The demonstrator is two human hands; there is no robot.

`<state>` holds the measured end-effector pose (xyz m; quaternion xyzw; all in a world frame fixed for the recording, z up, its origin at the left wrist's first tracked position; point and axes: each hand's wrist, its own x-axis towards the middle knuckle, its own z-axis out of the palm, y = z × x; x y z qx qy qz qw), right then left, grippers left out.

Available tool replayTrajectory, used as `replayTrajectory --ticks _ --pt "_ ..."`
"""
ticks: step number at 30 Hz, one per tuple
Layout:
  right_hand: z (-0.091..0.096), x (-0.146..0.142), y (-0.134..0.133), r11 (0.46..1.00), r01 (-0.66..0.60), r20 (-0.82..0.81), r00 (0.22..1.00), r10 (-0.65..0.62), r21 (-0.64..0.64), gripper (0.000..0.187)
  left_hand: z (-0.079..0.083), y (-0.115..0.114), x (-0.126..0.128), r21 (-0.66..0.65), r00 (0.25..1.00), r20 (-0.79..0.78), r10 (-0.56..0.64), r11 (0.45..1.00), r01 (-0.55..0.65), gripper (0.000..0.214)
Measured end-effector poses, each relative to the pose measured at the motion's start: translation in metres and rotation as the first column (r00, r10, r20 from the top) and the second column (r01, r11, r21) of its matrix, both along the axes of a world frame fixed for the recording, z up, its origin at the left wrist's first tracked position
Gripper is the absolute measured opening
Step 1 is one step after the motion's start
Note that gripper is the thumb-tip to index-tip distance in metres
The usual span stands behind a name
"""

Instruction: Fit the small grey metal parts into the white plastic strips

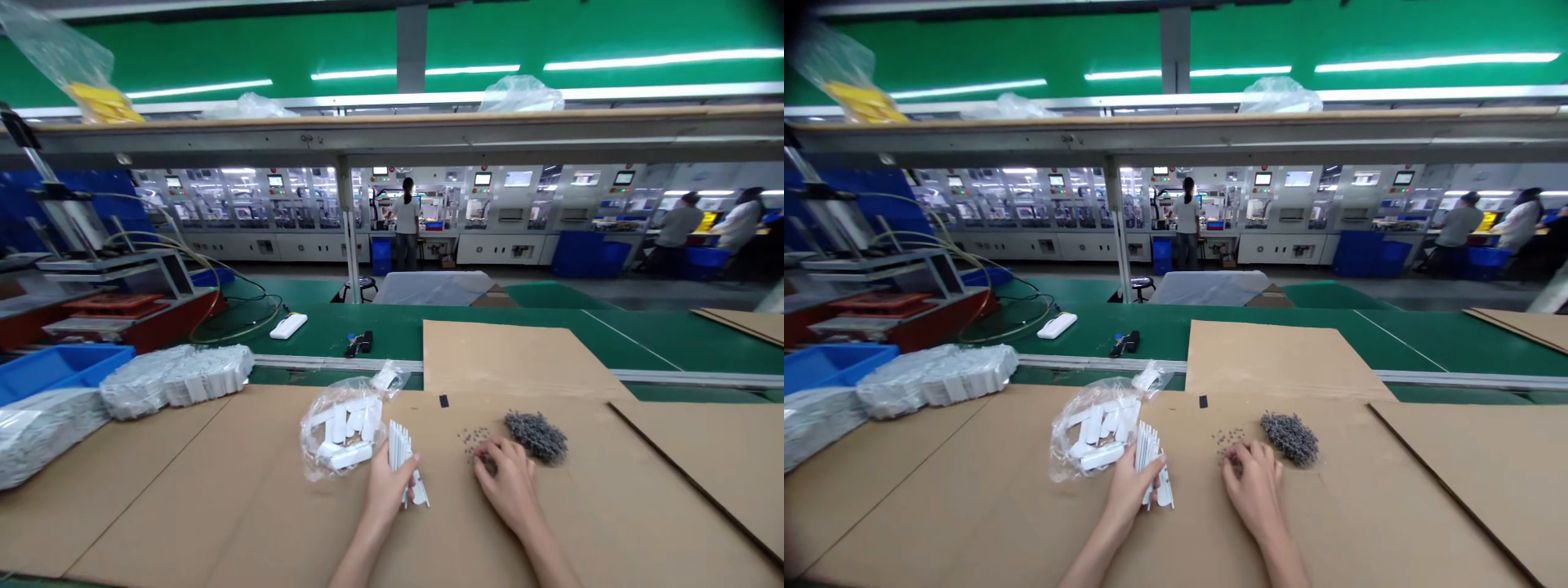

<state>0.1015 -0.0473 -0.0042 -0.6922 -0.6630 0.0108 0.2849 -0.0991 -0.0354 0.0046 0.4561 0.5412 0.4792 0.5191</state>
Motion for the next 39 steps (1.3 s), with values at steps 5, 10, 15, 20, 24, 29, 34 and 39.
replayTrajectory --ticks 5,10,15,20,24,29,34,39 --pt "0.000 -0.003 -0.002 0.999 -0.034 0.001 0.999 0.034 -0.023 0.011 -0.001 0.000 0.000 -0.009 1.000 0.020 -0.016 1.000 0.016 0.022" --pt "-0.002 -0.006 0.001 0.999 -0.039 0.002 0.999 0.039 -0.029 0.012 -0.001 0.000 0.001 -0.004 0.988 0.139 -0.061 0.998 0.062 0.028" --pt "-0.002 -0.010 0.005 0.999 -0.031 0.007 1.000 0.031 0.014 0.013 0.001 -0.003 0.002 0.024 0.984 0.175 -0.025 0.999 0.021 0.029" --pt "0.005 -0.013 0.007 0.994 -0.075 -0.188 0.978 0.089 0.077 0.018 0.003 -0.002 0.002 -0.025 0.974 0.221 -0.056 0.998 0.063 0.029" --pt "0.014 -0.027 0.003 0.958 -0.265 -0.629 0.729 0.271 0.106 0.022 0.005 -0.004 0.007 -0.011 0.970 0.224 -0.096 0.995 0.101 0.031" --pt "0.017 -0.051 -0.003 0.883 -0.443 -0.870 0.362 0.335 0.156 0.024 0.009 -0.010 0.016 0.041 0.958 0.222 -0.181 0.983 0.177 0.031" --pt "0.016 -0.052 -0.005 0.903 -0.395 -0.832 0.433 0.347 0.171 0.024 0.007 -0.010 0.016 0.027 0.961 0.225 -0.162 0.987 0.160 0.031" --pt "0.022 -0.051 -0.012 0.902 -0.386 -0.688 0.602 0.404 0.192 0.018 0.006 -0.009 0.014 -0.001 0.966 0.216 -0.142 0.989 0.146 0.031"
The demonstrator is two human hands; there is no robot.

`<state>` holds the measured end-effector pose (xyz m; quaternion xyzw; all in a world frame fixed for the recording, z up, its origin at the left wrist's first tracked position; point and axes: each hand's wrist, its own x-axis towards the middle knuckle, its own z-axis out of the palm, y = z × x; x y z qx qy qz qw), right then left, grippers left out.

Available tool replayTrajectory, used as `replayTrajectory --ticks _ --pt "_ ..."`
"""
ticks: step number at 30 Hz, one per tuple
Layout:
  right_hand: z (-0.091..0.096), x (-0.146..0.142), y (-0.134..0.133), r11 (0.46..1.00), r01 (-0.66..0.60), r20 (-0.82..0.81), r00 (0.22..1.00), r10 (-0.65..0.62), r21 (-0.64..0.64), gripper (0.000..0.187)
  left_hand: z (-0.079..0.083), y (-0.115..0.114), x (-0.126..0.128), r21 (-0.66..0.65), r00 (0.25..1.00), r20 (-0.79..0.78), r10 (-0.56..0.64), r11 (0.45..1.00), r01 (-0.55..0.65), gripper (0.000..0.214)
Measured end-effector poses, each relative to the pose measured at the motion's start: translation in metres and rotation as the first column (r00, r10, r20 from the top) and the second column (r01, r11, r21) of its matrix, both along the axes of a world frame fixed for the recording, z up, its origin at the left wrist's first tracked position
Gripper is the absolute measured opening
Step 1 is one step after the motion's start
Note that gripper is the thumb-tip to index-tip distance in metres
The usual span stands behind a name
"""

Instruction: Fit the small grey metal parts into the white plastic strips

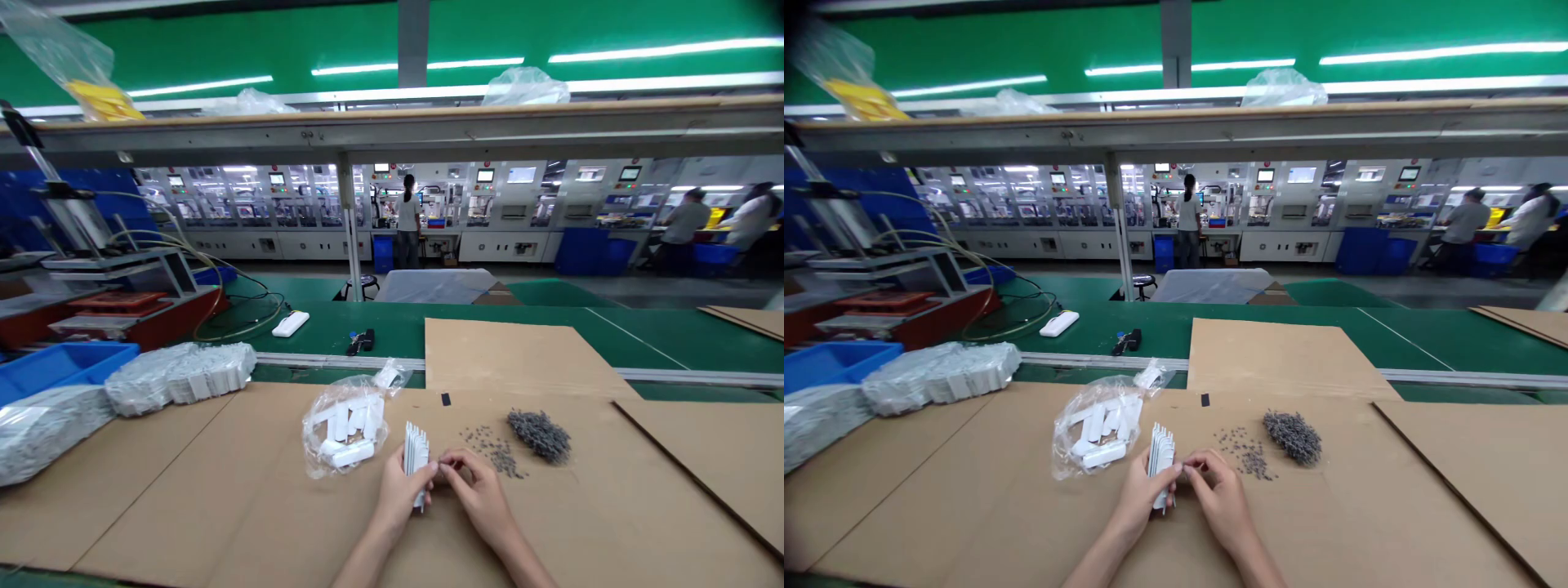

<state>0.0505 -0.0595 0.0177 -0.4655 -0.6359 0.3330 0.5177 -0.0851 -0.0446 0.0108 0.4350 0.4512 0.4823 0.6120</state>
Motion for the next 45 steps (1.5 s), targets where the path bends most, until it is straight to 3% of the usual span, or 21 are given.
replayTrajectory --ticks 5,11,17,26,30,36,41,45 --pt "0.002 -0.005 -0.004 1.000 -0.012 0.043 0.999 0.013 -0.014 0.019 0.000 -0.001 0.003 -0.051 0.994 0.105 -0.024 0.998 0.029 0.030" --pt "-0.002 -0.007 -0.004 1.000 -0.013 0.044 0.999 0.012 0.007 0.015 -0.001 0.001 0.003 -0.134 0.956 0.286 0.056 0.991 -0.018 0.026" --pt "-0.006 -0.008 -0.003 0.999 -0.017 0.149 0.989 0.010 0.044 0.016 0.001 0.000 -0.001 0.041 0.982 0.177 0.061 0.997 -0.070 0.037" --pt "-0.009 -0.007 -0.002 0.998 0.040 0.147 0.988 -0.046 0.047 0.016 0.004 0.002 -0.003 0.056 0.989 0.105 0.102 0.993 -0.108 0.045" --pt "-0.009 -0.008 -0.002 0.998 0.058 0.064 0.996 -0.059 0.011 0.015 0.003 0.002 -0.003 0.055 0.992 0.096 0.080 0.995 -0.085 0.045" --pt "-0.014 -0.006 0.003 0.991 -0.033 -0.213 0.977 0.005 -0.130 0.018 0.002 0.002 -0.004 0.075 0.995 0.050 0.085 0.993 -0.089 0.042" --pt "-0.011 -0.005 0.002 0.950 -0.181 -0.225 0.966 0.124 -0.256 0.020 0.003 0.004 -0.007 0.129 0.983 -0.014 0.181 0.976 -0.177 0.045" --pt "-0.012 -0.006 0.002 0.933 -0.188 -0.283 0.954 0.099 -0.307 0.021 0.008 0.004 -0.008 0.176 0.973 -0.076 0.217 0.964 -0.201 0.043"
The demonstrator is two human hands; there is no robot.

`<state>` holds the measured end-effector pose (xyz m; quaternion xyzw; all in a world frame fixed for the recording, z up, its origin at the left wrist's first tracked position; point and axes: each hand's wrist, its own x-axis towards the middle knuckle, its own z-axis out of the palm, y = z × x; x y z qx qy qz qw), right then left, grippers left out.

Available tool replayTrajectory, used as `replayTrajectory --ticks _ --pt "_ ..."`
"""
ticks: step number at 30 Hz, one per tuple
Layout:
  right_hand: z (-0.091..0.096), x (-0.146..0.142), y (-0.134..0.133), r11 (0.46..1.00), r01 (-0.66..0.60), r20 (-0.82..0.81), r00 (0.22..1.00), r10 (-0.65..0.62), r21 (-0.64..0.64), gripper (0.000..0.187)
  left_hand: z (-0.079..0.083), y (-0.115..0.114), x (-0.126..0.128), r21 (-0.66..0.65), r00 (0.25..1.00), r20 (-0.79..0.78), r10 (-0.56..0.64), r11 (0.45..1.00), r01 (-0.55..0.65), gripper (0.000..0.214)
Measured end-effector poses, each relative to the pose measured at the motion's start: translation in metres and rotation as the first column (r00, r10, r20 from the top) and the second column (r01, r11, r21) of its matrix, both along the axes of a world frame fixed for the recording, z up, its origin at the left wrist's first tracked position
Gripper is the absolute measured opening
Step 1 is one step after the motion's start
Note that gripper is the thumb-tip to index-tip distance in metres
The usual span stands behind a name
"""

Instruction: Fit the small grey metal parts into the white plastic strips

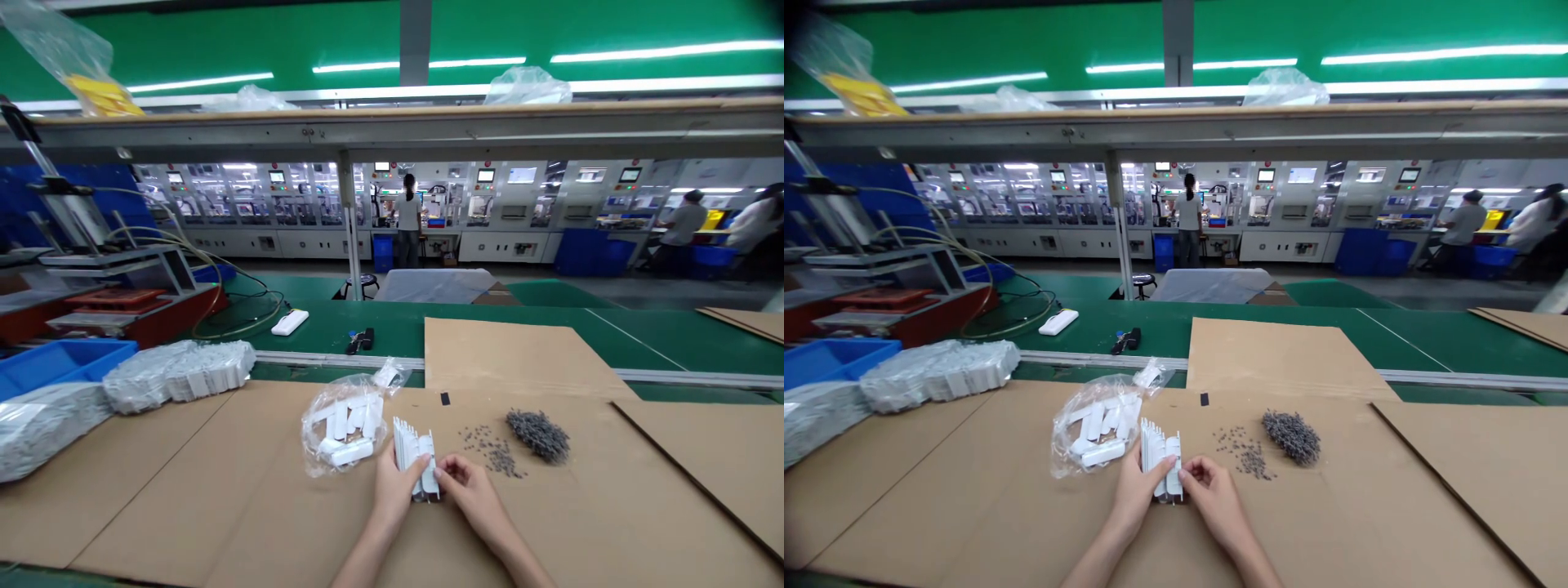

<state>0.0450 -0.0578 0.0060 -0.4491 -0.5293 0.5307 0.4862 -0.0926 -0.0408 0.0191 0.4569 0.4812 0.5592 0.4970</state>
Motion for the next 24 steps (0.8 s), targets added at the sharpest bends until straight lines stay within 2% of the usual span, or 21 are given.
replayTrajectory --ticks 4,7,14,20,24 --pt "-0.003 0.002 0.002 0.991 -0.046 -0.116 0.993 0.031 -0.126 0.023 0.004 -0.002 -0.001 0.007 0.999 -0.014 -0.039 0.999 0.039 0.039" --pt "-0.005 0.001 0.002 0.983 -0.088 -0.161 0.985 0.062 -0.162 0.025 0.005 -0.002 -0.001 0.017 0.998 -0.031 -0.053 0.998 0.054 0.037" --pt "-0.007 0.001 0.003 0.989 -0.064 -0.107 0.993 0.050 -0.133 0.025 0.001 -0.001 -0.001 0.009 0.995 -0.078 -0.062 0.998 0.063 0.037" --pt "-0.010 0.000 0.001 0.988 -0.085 -0.121 0.990 0.069 -0.132 0.024 -0.003 -0.002 -0.002 0.026 0.993 -0.102 -0.061 0.998 0.064 0.034" --pt "-0.013 0.000 0.003 0.990 -0.051 -0.068 0.997 0.042 -0.131 0.025 -0.005 -0.001 -0.001 0.013 0.990 -0.126 -0.061 0.998 0.063 0.034"
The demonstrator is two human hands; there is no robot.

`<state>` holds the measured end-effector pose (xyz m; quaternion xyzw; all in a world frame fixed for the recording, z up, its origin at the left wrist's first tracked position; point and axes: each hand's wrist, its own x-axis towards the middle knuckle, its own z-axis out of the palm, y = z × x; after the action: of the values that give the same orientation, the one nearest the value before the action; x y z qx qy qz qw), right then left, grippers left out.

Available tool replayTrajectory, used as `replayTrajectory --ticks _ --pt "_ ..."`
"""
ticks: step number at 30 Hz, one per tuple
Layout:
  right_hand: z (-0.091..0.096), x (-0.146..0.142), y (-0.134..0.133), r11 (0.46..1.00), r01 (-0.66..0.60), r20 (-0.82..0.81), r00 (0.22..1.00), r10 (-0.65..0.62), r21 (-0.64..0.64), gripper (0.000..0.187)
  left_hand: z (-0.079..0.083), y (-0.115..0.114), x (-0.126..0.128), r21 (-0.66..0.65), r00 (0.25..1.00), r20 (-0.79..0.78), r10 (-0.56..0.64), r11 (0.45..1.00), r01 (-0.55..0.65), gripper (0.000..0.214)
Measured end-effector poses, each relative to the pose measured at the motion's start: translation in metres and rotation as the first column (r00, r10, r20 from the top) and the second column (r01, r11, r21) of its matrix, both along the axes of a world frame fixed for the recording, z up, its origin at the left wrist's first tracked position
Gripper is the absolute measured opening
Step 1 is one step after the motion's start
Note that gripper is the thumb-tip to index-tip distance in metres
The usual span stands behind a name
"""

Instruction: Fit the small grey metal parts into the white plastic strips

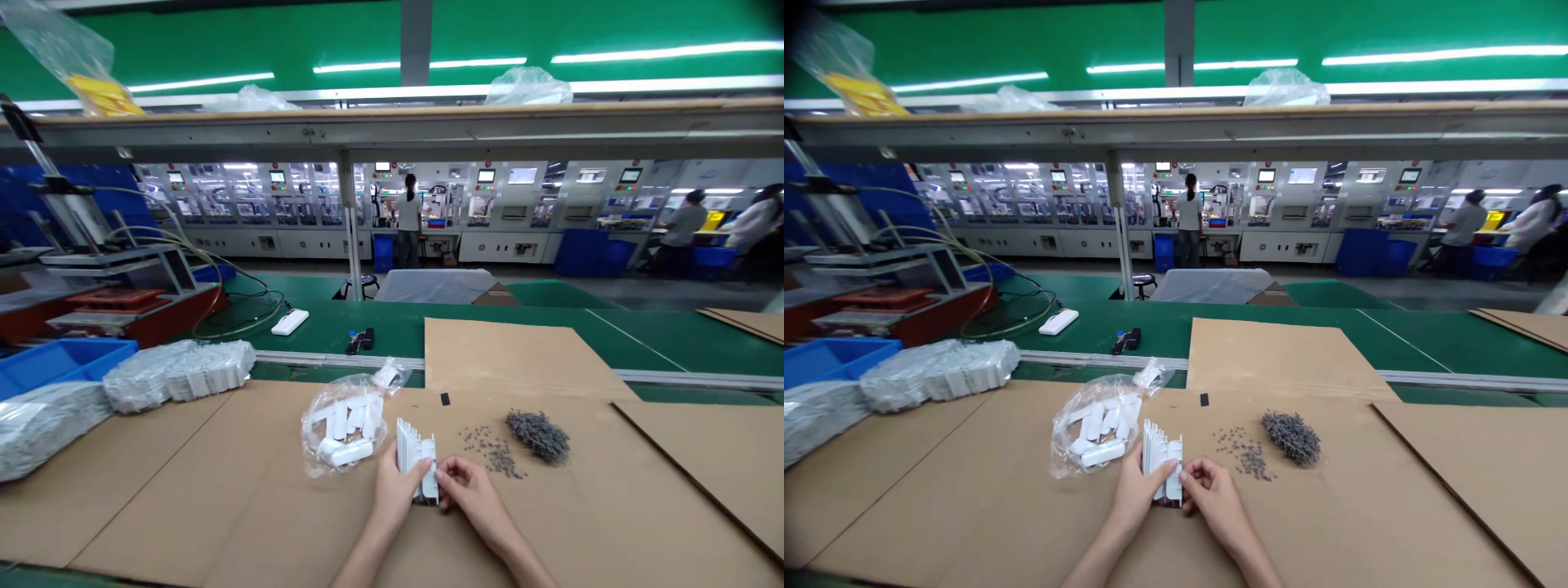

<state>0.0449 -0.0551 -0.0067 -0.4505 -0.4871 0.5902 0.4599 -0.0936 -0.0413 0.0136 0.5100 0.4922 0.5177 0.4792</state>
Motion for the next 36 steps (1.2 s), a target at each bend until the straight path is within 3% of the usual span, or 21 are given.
replayTrajectory --ticks 5,12,17,22,24,27,29,32,34,36 --pt "-0.002 0.003 0.001 0.999 0.000 -0.074 0.997 -0.003 -0.035 0.024 -0.004 0.001 0.001 -0.012 1.000 0.001 -0.024 1.000 0.024 0.032" --pt "0.000 0.010 0.000 0.967 -0.137 -0.276 0.958 0.075 -0.213 0.019 -0.001 -0.002 0.001 -0.099 0.988 0.146 -0.054 0.993 0.069 0.039" --pt "-0.002 0.008 0.001 0.976 -0.068 -0.272 0.962 0.009 -0.207 0.020 -0.002 -0.003 0.004 -0.100 0.990 0.139 -0.031 0.994 0.045 0.038" --pt "0.001 0.009 0.001 0.956 -0.140 -0.246 0.966 0.074 -0.260 0.023 -0.003 -0.001 0.003 -0.098 0.993 0.111 -0.024 0.995 0.035 0.039" --pt "0.004 0.015 0.003 0.971 -0.076 -0.206 0.978 0.029 -0.228 0.024 -0.003 0.001 0.000 -0.067 0.997 0.074 -0.017 0.997 0.022 0.041" --pt "0.008 0.035 0.008 0.970 0.243 -0.027 0.970 -0.244 -0.028 0.026 -0.005 0.004 -0.006 -0.057 0.997 -0.073 0.024 0.998 -0.028 0.037" --pt "0.008 0.051 0.012 0.878 0.433 0.187 0.863 -0.469 0.205 0.027 -0.006 0.005 -0.010 -0.048 0.981 -0.184 0.067 0.996 -0.077 0.031" --pt "0.003 0.070 0.015 0.780 0.342 0.509 0.609 -0.609 0.525 0.025 -0.008 0.006 -0.013 0.040 0.956 -0.247 0.160 0.987 -0.155 0.026" --pt "-0.002 0.073 0.016 0.784 0.232 0.650 0.452 -0.611 0.575 0.022 -0.007 0.006 -0.014 0.076 0.952 -0.236 0.194 0.981 -0.181 0.028" --pt "-0.005 0.070 0.016 0.809 0.171 0.734 0.349 -0.583 0.562 0.019 -0.005 0.005 -0.013 0.071 0.957 -0.223 0.184 0.982 -0.173 0.029"
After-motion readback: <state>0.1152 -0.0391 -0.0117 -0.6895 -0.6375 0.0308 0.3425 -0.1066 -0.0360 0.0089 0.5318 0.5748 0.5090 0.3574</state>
